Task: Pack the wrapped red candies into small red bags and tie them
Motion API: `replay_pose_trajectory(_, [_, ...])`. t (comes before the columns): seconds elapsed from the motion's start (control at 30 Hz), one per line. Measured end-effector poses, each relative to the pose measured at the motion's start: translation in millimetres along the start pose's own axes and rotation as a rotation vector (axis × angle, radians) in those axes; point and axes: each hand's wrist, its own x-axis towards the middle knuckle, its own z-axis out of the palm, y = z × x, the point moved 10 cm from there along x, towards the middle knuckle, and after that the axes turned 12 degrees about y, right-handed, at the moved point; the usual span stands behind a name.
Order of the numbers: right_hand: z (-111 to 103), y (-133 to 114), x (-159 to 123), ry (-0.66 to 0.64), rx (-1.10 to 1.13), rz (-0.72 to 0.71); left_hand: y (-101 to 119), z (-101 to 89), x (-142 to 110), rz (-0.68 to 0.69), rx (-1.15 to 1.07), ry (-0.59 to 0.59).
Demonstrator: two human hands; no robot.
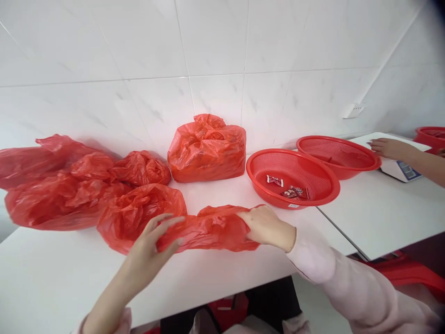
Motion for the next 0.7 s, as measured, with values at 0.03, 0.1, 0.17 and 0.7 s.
replay_pose_trajectory(0.03, [-5.0, -1.4, 0.2, 0.004, -0.023, 0.0, 14.2, 0.7, -2.9, 0.064, 0.074, 0.064])
replay_pose_trajectory(0.1, [-8.3, -6.2, 1.0, -0.006, -0.04, -0.008, 54.5, -0.2, -13.2, 0.228, 0.156, 0.254])
replay_pose_trajectory(0.17, [-6.4, -12.2, 1.0, -0.034, -0.027, -0.029, 95.0, 19.7, -26.7, 0.419, 0.174, 0.284])
replay_pose_trajectory(0.7, [18.1, 51.4, -42.3, -0.221, 0.015, 0.125, 11.7, 119.3, 2.2, 0.268, 0.597, -0.329])
